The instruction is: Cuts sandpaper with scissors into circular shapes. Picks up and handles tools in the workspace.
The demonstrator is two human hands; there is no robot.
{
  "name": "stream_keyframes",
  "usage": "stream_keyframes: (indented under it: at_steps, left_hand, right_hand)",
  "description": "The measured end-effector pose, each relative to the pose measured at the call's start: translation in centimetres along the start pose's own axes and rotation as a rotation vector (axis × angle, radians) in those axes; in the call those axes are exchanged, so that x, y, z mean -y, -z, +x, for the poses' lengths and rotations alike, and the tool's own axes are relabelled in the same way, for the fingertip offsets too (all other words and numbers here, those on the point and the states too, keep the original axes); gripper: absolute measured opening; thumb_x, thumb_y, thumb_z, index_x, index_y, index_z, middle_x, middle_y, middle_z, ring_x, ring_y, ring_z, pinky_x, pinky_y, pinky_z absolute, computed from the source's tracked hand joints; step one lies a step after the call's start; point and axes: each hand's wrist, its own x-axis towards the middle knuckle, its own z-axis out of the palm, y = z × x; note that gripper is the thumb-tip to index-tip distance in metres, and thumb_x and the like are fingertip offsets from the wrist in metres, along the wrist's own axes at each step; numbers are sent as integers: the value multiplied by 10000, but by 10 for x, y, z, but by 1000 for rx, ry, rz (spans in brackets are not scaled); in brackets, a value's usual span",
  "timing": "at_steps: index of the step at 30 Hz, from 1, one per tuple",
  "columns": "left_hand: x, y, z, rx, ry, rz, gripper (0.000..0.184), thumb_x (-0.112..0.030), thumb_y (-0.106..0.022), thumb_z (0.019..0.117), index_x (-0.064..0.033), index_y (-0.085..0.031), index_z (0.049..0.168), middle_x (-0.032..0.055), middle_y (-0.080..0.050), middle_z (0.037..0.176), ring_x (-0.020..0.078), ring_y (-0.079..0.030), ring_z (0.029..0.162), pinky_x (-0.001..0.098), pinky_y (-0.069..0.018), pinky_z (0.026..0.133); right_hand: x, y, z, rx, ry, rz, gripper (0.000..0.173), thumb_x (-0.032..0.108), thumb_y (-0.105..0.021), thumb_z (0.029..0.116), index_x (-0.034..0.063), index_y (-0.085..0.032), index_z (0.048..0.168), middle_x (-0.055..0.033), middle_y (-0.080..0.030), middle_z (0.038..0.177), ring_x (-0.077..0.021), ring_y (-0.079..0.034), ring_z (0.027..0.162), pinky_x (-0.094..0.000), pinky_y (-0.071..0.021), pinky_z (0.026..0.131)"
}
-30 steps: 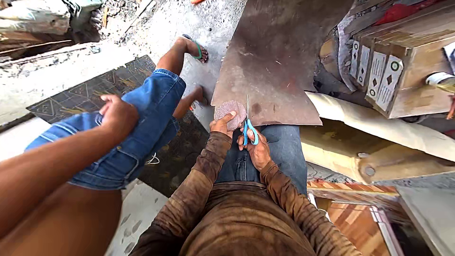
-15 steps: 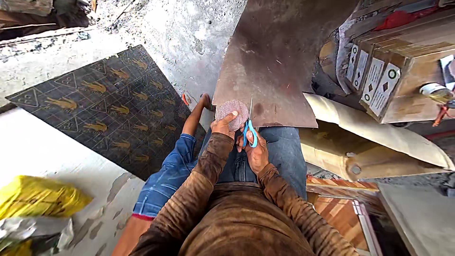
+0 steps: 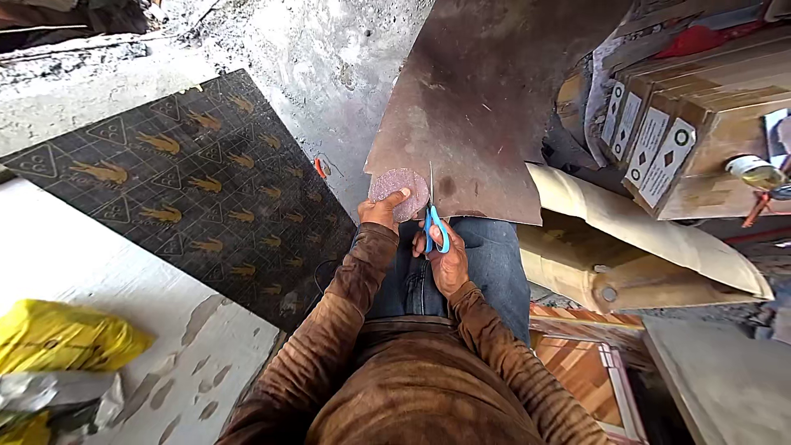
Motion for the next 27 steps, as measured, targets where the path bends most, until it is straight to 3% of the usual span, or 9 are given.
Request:
stream_keyframes:
  at_steps: [2,4,7,11,15,21,27]
  left_hand:
    - [1,3,2,3,-7,2,346,63,-779,826,73,-614,1129,224,-706,891,295,-698,662,440,-611,573]
    - [5,7,1,3,-3,3,354,69,-782,821,81,-614,1132,227,-708,898,301,-705,687,448,-616,597]
    - [6,11,1,-11,8,8,365,80,-789,806,83,-607,1122,228,-711,903,305,-715,716,456,-624,628]
    - [4,14,9,-19,12,46,377,81,-799,798,85,-617,1128,227,-711,930,296,-715,752,453,-623,664]
    - [5,14,12,-21,63,-21,347,78,-768,825,80,-606,1132,231,-701,893,296,-693,666,436,-608,583]
    - [-4,8,10,-27,123,-64,347,75,-732,857,65,-582,1169,234,-678,904,286,-664,637,422,-593,547]
    - [-12,10,16,-39,99,-16,338,77,-746,846,68,-593,1147,232,-686,903,288,-675,642,418,-590,535]
  right_hand:
    - [0,-2,0,2,-36,3,355,265,-458,1032,-50,-562,1157,-88,-692,782,-184,-699,691,-325,-609,668]
    - [-2,-3,-1,0,-98,17,399,294,-442,1026,-49,-523,1214,-143,-720,930,-238,-731,818,-378,-626,716]
    - [-5,-5,-2,-33,-156,20,415,316,-461,1011,-35,-516,1225,-154,-720,1008,-262,-737,879,-402,-632,709]
    - [-6,-7,0,-57,-176,31,360,269,-407,1032,-32,-534,1184,-128,-716,926,-235,-729,791,-370,-624,661]
    - [-14,-11,2,-44,-115,74,361,285,-429,1038,-37,-540,1158,-104,-703,827,-189,-708,708,-321,-607,643]
    - [-19,-21,5,-55,-45,69,390,301,-466,1035,-53,-540,1182,-72,-670,767,-154,-662,636,-291,-579,592]
    - [-19,-32,6,-87,-20,113,229,187,-502,1033,-27,-578,1066,-36,-609,675,-119,-612,556,-258,-543,520]
